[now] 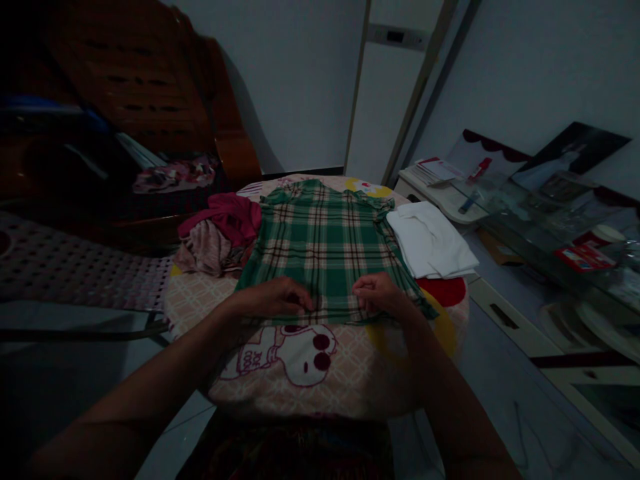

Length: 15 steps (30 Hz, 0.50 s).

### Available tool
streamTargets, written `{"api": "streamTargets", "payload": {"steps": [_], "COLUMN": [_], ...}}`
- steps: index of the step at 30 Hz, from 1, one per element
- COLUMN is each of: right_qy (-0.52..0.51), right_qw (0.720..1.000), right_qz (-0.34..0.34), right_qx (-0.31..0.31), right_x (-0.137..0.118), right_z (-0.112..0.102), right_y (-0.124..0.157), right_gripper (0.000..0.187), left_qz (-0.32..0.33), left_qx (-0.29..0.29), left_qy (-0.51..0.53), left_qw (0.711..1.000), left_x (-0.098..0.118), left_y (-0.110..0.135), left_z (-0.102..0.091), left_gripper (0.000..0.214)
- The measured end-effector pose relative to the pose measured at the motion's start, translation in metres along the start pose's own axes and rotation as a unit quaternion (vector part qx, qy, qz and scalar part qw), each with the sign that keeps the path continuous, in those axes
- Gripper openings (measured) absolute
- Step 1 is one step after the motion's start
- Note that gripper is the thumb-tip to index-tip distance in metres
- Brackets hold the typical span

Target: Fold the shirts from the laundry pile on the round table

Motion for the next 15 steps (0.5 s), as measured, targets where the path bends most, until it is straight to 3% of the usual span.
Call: {"api": "streamTargets", "payload": {"steps": [3, 8, 15], "right_qy": [0.002, 0.009, 0.106], "right_qw": [1.000, 0.999, 0.989], "right_qz": [-0.002, -0.041, -0.095], "right_qx": [0.021, -0.002, -0.041], "right_x": [0.002, 0.006, 0.009], "right_z": [-0.007, 0.002, 0.009], "right_y": [0.009, 0.016, 0.011], "right_gripper": [0.026, 0.027, 0.025], "left_qz": [-0.023, -0.055, -0.024], "left_qx": [-0.016, 0.002, 0.008], "left_qy": [-0.100, -0.262, -0.153], "left_qw": [0.995, 0.964, 0.988], "left_x": [0.011, 0.018, 0.007], "left_y": [-0.012, -0.018, -0.017], "left_z": [0.007, 0.016, 0.009], "left_gripper": [0.017, 0.008, 0.013]}}
Point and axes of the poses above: each hand's wrist, its own y-axis away from the middle knuckle, its own z-axis out of the palm, x = y × z, the point moved 5 cm from there along -y, towards the middle knuckle, and after that the axes turned 6 degrees about -y, right-handed, at the moved point
